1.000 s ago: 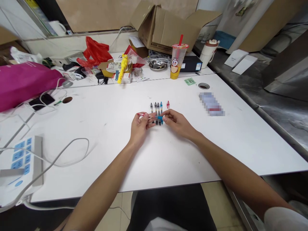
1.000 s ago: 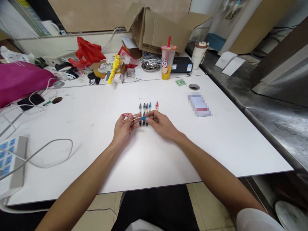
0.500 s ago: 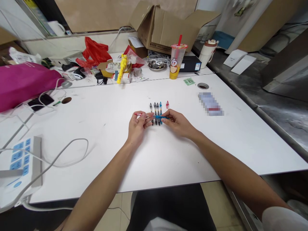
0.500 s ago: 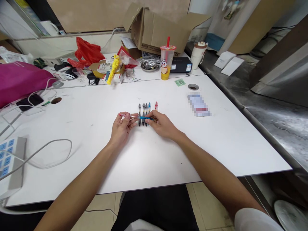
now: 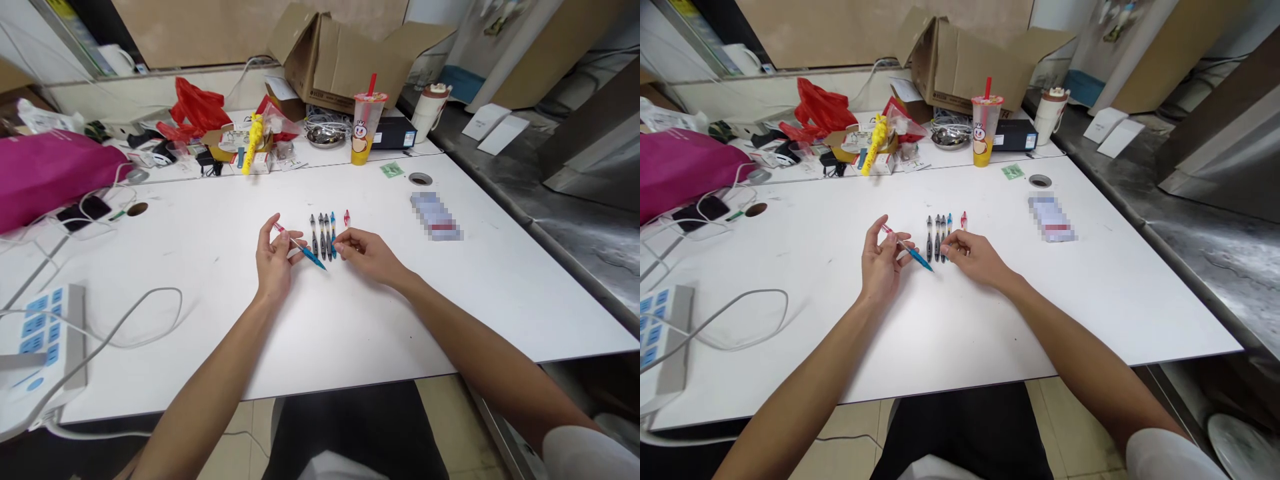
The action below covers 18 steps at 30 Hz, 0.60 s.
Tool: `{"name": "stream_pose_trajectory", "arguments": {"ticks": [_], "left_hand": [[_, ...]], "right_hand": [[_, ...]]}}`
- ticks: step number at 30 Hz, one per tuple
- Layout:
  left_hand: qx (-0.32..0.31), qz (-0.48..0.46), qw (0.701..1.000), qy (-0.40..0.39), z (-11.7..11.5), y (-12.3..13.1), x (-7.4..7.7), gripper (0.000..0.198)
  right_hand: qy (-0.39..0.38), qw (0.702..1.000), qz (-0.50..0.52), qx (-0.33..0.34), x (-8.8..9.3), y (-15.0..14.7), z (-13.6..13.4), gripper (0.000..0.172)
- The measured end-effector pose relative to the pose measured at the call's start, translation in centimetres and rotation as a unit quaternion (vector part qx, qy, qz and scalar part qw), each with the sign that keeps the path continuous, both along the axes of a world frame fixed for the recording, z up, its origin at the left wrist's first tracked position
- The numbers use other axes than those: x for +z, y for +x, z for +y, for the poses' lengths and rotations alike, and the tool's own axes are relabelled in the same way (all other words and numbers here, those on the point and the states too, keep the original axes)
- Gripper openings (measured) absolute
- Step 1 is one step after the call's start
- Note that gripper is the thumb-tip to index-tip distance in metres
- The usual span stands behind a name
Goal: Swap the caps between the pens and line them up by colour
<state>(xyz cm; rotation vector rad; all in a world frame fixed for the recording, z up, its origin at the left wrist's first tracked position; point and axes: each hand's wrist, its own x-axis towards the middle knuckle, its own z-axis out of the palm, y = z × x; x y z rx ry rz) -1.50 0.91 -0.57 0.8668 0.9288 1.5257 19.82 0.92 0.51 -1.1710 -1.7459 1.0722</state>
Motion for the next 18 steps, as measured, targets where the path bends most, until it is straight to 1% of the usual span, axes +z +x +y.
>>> {"name": "stream_pose_trajectory", "arguments": {"ticks": [4,7,9,11,12,14,16,18], "left_hand": [[0.012,0.014,1.0,0.009,-0.3,0.4,0.1,0.055],[-0.015,0.037,0.999,-0.006,-0.6,0.8,0.2,0.057],[-0.034,0.034,0.999,-0.024,-0.6,0.9,0.3,0.067],[-0.035,0.014,0.998,-0.043,-0.6,1.0,0.3,0.074],[-0.029,0.004,0.998,-0.051,-0.5,1.0,0.4,0.071],[-0.014,0.001,0.998,-0.062,-0.4,0.9,0.4,0.054],[-0.013,0.018,0.997,-0.068,-0.3,0.8,0.4,0.036],[-0.018,0.037,0.996,-0.073,-0.3,0.6,0.4,0.037]], "right_hand": [[0.015,0.996,-0.082,0.036,0.2,-0.4,-0.8,0.03],[0.029,0.986,-0.141,0.087,0.2,-1.2,-1.6,0.032],[0.049,0.979,-0.174,0.093,0.3,-1.6,-1.9,0.036],[0.062,0.977,-0.199,0.05,0.5,-1.7,-1.9,0.041],[0.065,0.975,-0.212,0.013,0.6,-1.7,-1.8,0.042],[0.062,0.965,-0.246,-0.067,0.8,-1.3,-1.3,0.044],[0.049,0.948,-0.29,-0.125,0.9,-0.8,-0.7,0.045],[0.027,0.929,-0.338,-0.148,0.7,-0.4,-0.2,0.045]]}}
